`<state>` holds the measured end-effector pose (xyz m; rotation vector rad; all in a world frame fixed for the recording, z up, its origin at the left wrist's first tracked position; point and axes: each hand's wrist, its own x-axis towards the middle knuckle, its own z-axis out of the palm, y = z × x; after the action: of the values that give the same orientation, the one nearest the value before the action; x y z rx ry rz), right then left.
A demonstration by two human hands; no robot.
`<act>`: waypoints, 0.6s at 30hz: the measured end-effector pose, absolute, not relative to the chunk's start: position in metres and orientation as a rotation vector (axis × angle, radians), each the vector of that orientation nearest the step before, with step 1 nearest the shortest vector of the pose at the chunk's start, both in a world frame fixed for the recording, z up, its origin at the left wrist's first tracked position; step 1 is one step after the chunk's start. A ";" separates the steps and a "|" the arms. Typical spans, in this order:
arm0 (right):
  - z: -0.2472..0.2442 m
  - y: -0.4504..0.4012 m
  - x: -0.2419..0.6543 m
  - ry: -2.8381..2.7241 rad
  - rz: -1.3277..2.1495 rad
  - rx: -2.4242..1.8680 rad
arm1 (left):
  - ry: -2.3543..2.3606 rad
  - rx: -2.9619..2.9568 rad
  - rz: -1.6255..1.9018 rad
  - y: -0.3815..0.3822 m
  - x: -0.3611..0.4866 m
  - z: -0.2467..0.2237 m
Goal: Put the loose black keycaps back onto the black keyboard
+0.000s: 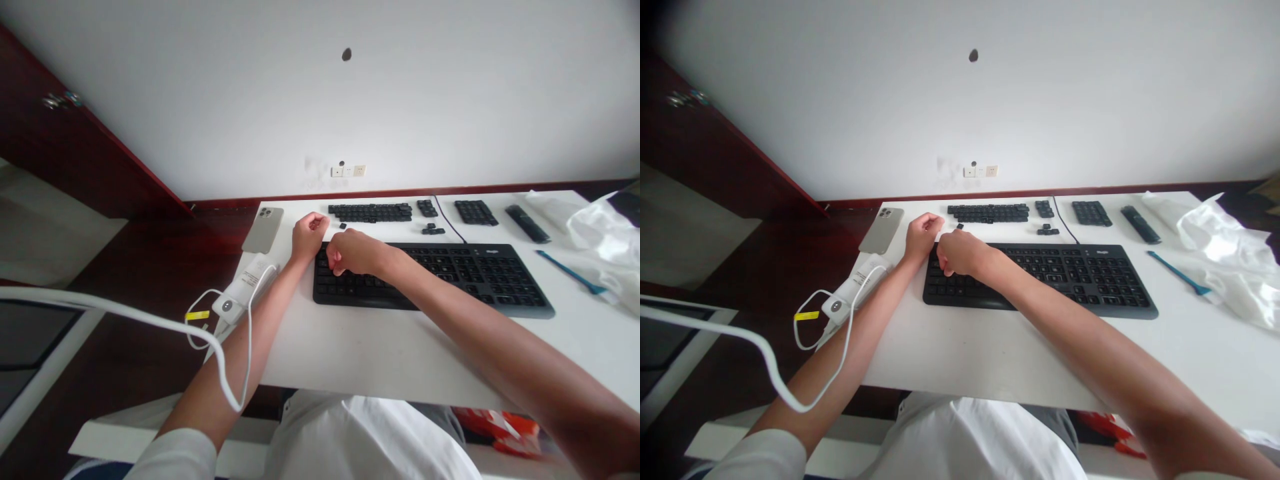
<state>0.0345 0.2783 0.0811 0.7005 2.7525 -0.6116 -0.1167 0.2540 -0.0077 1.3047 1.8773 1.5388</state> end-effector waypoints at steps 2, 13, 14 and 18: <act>0.081 0.280 0.033 2.721 -0.559 0.785 | 1.880 1.320 1.534 0.253 -0.116 -0.007; 0.100 0.275 0.011 2.548 -0.340 0.890 | 1.891 1.347 1.503 0.255 -0.115 -0.010; 0.099 0.276 0.010 2.548 -0.340 0.891 | 1.891 1.345 1.509 0.255 -0.116 -0.010; 0.096 0.276 0.014 2.570 -0.330 0.906 | 1.906 1.342 1.514 0.253 -0.115 -0.009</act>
<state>0.0141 0.2760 0.0963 0.9058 2.5697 -0.3295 -0.1148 0.2534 -0.0094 1.3425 1.9063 1.5138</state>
